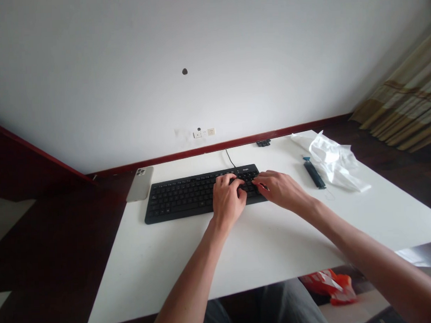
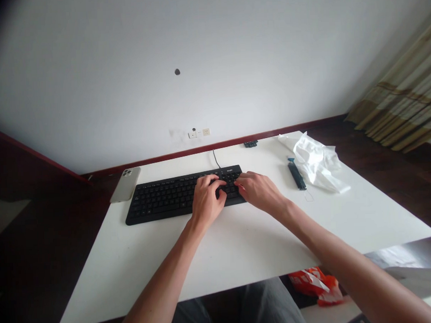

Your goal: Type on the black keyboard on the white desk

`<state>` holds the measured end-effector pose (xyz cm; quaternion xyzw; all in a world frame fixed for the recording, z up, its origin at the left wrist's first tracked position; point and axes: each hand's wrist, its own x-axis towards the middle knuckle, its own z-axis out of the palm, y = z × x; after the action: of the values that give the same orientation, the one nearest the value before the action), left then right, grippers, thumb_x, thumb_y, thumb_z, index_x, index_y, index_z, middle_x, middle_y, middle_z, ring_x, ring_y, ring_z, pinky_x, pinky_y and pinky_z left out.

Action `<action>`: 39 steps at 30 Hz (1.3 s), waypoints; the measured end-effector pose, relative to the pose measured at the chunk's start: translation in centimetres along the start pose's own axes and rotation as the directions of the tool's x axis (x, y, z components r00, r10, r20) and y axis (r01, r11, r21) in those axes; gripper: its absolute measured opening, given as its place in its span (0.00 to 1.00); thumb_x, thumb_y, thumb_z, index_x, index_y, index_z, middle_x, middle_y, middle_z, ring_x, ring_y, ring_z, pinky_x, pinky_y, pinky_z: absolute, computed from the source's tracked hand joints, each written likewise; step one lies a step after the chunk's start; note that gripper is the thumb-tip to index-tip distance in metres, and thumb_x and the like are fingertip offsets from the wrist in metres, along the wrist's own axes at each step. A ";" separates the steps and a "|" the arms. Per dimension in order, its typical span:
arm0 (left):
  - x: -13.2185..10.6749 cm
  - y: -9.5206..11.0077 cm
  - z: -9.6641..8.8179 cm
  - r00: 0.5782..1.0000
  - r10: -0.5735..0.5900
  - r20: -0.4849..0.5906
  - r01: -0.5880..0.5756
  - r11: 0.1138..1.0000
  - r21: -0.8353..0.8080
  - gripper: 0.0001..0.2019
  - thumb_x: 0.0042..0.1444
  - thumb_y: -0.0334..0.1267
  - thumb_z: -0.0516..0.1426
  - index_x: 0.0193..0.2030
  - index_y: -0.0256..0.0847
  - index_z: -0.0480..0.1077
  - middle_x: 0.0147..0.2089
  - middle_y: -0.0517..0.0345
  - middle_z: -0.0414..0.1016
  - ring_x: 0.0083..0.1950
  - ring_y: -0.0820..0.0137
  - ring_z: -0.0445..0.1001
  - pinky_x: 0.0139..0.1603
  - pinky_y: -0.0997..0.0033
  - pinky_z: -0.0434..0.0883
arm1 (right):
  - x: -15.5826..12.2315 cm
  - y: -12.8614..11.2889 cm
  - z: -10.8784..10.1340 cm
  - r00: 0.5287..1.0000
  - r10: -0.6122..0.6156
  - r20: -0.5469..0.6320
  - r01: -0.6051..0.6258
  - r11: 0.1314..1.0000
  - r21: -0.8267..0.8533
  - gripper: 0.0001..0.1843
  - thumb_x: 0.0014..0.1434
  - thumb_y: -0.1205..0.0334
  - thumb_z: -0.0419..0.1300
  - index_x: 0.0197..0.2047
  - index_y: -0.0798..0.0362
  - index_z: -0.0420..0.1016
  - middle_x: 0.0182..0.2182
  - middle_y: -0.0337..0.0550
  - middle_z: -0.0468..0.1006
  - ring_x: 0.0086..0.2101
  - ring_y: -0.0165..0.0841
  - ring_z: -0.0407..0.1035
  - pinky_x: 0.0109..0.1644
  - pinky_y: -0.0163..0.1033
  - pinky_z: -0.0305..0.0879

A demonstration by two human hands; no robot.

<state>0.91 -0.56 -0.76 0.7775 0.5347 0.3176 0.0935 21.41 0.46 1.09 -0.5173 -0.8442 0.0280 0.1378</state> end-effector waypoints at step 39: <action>-1.4 3.0 1.6 0.965 0.208 0.157 -0.216 0.976 0.034 0.19 0.66 0.41 0.60 0.63 0.45 0.72 0.64 0.52 0.75 0.63 0.57 0.70 0.65 0.50 0.69 | 11.8 13.2 5.8 0.591 0.581 -0.560 -0.290 0.801 0.524 0.18 0.58 0.66 0.50 0.36 0.52 0.83 0.40 0.50 0.82 0.42 0.42 0.73 0.55 0.46 0.66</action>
<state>3.87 -2.71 -1.07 0.8544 0.4475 0.2516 0.0797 26.32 17.55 -4.58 -0.6453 -0.5484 0.0265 0.5311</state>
